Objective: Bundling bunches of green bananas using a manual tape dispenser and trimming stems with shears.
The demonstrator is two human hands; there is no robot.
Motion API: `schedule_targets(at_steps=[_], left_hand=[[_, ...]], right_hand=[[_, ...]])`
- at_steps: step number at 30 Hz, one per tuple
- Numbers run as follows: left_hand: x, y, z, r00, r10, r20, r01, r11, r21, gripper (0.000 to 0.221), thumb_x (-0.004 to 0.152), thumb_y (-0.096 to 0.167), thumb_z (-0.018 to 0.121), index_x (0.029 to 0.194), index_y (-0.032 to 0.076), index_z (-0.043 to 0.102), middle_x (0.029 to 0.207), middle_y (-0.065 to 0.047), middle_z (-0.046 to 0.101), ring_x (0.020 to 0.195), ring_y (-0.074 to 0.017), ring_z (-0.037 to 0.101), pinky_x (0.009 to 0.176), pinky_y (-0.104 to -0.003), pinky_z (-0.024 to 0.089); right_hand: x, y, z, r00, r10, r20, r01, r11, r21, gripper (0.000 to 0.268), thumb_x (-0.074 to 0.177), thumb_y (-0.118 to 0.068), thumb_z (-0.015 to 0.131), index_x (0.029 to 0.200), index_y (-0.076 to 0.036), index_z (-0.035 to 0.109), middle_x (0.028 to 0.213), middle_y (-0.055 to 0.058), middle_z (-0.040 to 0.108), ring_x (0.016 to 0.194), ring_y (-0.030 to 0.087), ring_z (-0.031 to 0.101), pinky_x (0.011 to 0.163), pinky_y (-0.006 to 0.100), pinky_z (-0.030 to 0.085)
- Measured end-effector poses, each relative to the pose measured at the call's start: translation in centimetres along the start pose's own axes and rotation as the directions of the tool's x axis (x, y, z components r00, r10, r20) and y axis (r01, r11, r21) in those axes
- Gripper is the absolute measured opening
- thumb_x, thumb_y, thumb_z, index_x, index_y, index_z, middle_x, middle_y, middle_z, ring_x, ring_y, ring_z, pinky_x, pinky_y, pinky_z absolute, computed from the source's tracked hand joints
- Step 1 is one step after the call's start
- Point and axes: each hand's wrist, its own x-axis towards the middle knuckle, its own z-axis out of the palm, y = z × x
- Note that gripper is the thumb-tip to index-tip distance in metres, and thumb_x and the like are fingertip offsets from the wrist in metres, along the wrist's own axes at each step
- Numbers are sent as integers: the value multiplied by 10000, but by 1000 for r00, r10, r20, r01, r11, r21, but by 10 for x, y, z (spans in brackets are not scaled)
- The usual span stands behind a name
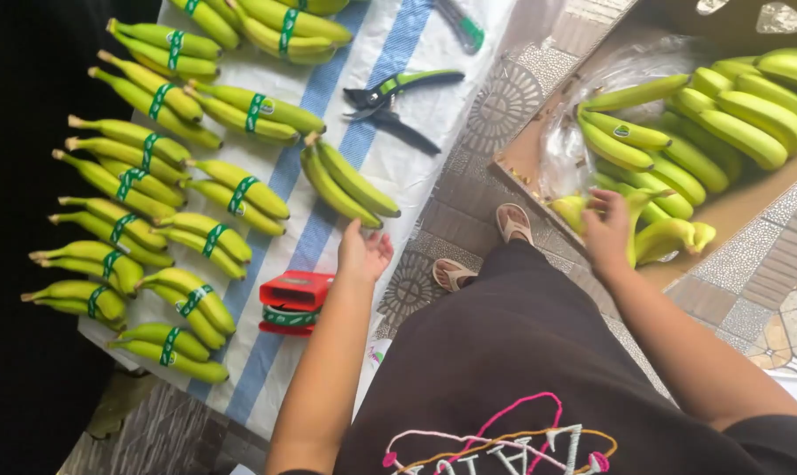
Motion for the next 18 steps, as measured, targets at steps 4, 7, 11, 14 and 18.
schedule_targets(at_steps=[4,7,11,14,18], left_hand=[[-56,-33,2,989,-99,-110,81,985,-155,580,805,368,723,1302,216,464,1121,-107,501,833,-223,583,643,-316,512],[-69,-59,4,983,-180,-24,176,979,-102,206,883,263,647,1051,194,551,1043,-59,649,828,-175,594,679,-282,479],[-61,-99,15,968,-231,-99,226,972,-61,146,891,216,630,1036,193,633,1016,-22,678,770,-150,580,641,-264,474],[-82,-108,53,981,-177,-78,182,981,60,174,918,235,635,1087,202,616,970,-19,669,732,-159,578,612,-273,471],[-125,-98,100,1000,14,-12,-11,980,198,292,941,259,656,1213,178,588,960,-40,661,750,-169,587,608,-270,450]], right_hand=[[35,45,-95,953,-128,-275,80,981,-179,380,873,56,502,1209,-113,551,1123,95,609,985,190,600,920,326,463],[66,40,-141,918,-180,-353,83,958,-273,424,847,110,488,1205,-95,586,974,68,598,854,184,571,774,329,455],[104,39,-174,982,19,-187,-89,923,-374,297,955,65,549,1204,-76,630,1085,95,653,956,219,612,791,359,509],[123,17,-170,971,238,5,-207,858,-471,371,956,-7,599,1322,-68,590,1183,124,640,980,259,616,805,426,518],[132,-10,-141,903,128,410,355,314,-880,656,912,-385,652,1526,-200,515,1401,159,595,1296,389,505,1018,570,371]])
